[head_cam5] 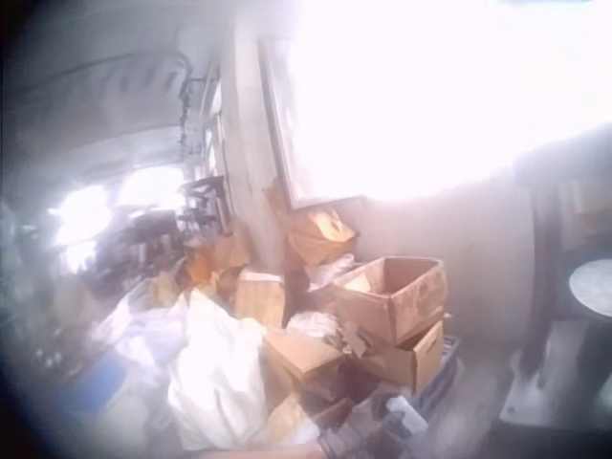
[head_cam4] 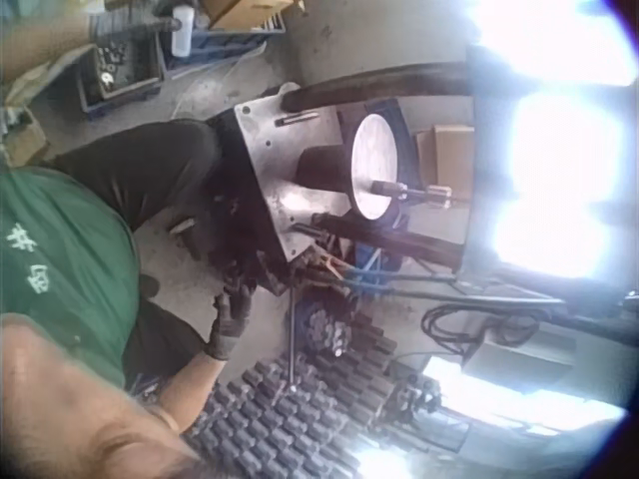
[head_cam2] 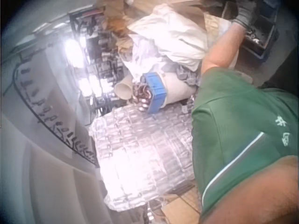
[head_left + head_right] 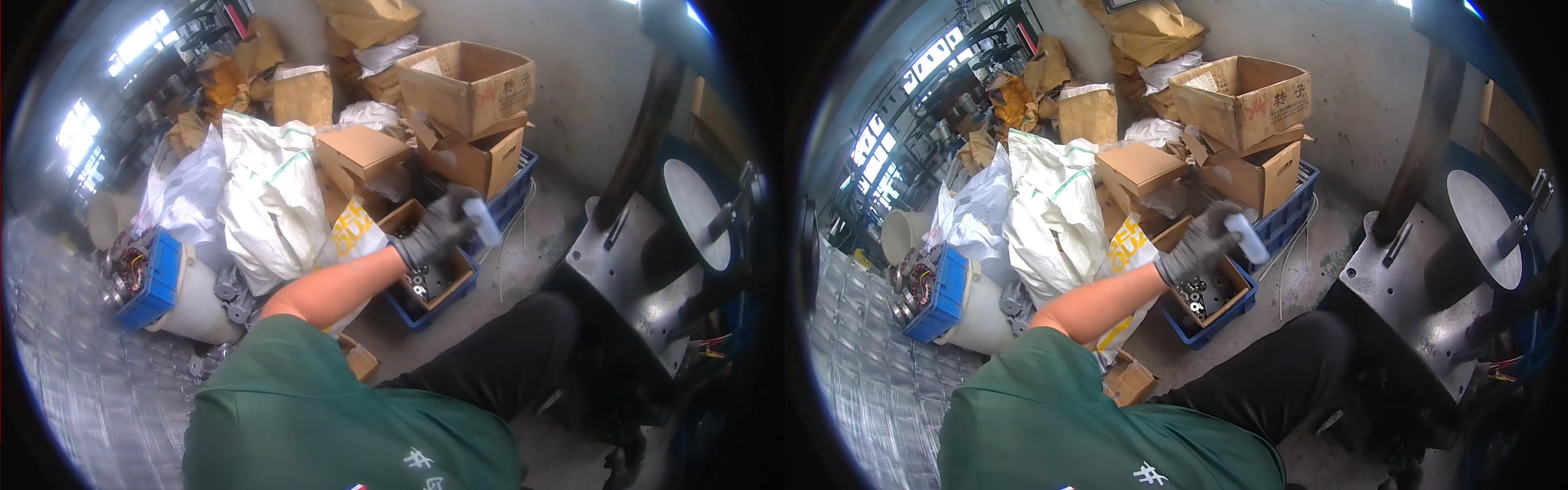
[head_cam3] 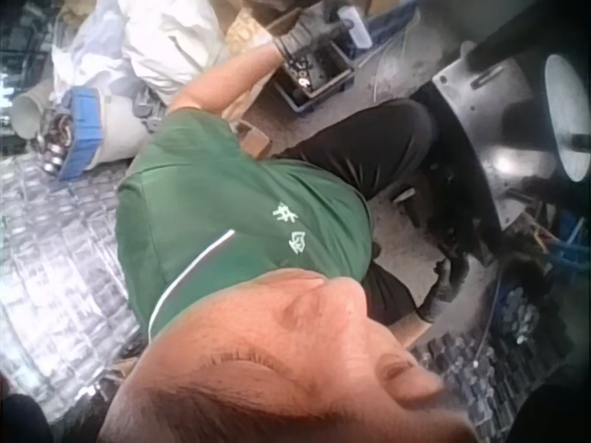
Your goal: The person presses components onto metal shafts using a press machine, then transfers and arranges the finished metal shaft assemblies from one plastic crate into another by hand.
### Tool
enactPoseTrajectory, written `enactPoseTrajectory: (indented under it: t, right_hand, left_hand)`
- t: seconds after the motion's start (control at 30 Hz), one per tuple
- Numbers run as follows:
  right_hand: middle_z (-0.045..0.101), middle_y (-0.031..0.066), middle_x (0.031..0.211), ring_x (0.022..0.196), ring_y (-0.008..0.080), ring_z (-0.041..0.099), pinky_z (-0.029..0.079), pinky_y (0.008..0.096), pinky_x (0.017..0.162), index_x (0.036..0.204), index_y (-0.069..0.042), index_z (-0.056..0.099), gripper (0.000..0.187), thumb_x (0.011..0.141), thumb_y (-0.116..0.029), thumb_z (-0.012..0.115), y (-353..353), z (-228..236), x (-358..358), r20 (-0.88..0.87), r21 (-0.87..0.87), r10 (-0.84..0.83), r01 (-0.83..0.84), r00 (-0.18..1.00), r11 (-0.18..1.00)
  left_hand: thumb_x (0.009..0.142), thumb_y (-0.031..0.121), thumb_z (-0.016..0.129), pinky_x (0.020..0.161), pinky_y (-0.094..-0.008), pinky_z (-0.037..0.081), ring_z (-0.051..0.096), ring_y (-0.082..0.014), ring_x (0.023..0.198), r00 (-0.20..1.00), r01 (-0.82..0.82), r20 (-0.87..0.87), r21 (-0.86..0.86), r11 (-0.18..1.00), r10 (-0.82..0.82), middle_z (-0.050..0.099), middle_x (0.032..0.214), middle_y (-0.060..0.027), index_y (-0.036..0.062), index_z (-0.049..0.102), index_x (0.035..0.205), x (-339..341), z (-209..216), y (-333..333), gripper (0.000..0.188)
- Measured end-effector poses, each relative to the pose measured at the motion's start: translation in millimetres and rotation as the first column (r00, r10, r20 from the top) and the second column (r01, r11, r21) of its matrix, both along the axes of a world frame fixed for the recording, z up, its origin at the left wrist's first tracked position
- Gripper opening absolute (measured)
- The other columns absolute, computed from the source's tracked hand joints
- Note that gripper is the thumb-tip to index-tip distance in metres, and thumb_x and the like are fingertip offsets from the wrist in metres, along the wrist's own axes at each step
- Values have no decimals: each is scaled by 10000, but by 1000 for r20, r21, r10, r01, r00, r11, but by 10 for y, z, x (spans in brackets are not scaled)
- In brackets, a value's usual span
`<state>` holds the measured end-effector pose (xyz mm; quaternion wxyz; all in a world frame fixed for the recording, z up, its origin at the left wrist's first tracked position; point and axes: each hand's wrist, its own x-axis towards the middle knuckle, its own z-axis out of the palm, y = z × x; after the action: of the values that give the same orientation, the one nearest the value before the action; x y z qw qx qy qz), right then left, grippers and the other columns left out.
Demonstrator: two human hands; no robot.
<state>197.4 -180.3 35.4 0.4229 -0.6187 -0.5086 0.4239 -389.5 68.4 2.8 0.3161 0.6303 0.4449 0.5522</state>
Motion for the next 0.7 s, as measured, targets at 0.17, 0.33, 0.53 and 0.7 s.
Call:
enactPoseTrajectory:
  t: [0.17, 0.33, 0.53, 0.7]
  right_hand:
    - [654, -3, 970, 789, 77, 564, 465, 246, 680, 1390, -55, 623, 398, 1012, -165, 683, -111, -553, 762, 94, -209, 1, 19, 996, 978]
    - [655, -7, 953, 767, 68, 559, 466, 243, 671, 1389, -61, 623, 393, 1012, -156, 686, -36, -777, 608, 139, -172, 55, -31, 989, 985]
    - [704, 7, 987, 759, 95, 586, 488, 265, 675, 1379, -86, 637, 392, 997, -154, 688, -93, -980, 841, 285, -82, 190, -174, 940, 981]
    - [602, 30, 824, 685, 145, 578, 502, 304, 649, 1217, -29, 648, 297, 923, -71, 661, -199, -702, 527, 222, -140, -9, 41, 975, 989]
  left_hand:
    - [901, 114, 708, 963, -403, 539, 685, -291, 1076, 758, -411, -563, -17, 911, 331, 692, 1136, -169, 46, 581, 1310, -1441, -252, -124, 433]
    - [906, 193, 710, 995, -418, 524, 675, -340, 1123, 659, -470, -732, -220, 855, 174, 701, 1162, -175, 69, 615, 1316, -1710, -479, -313, 439]
    - [890, 289, 684, 1071, -460, 477, 626, -363, 1202, 276, -325, -926, -342, 882, -257, 683, 1231, -187, 78, 778, 1053, -1610, -251, -278, 282]
    - [873, 247, 717, 1058, -466, 495, 627, -377, 1197, 403, -59, -911, -118, 991, -85, 671, 1266, -178, 52, 744, 1139, -779, 187, -124, 330]
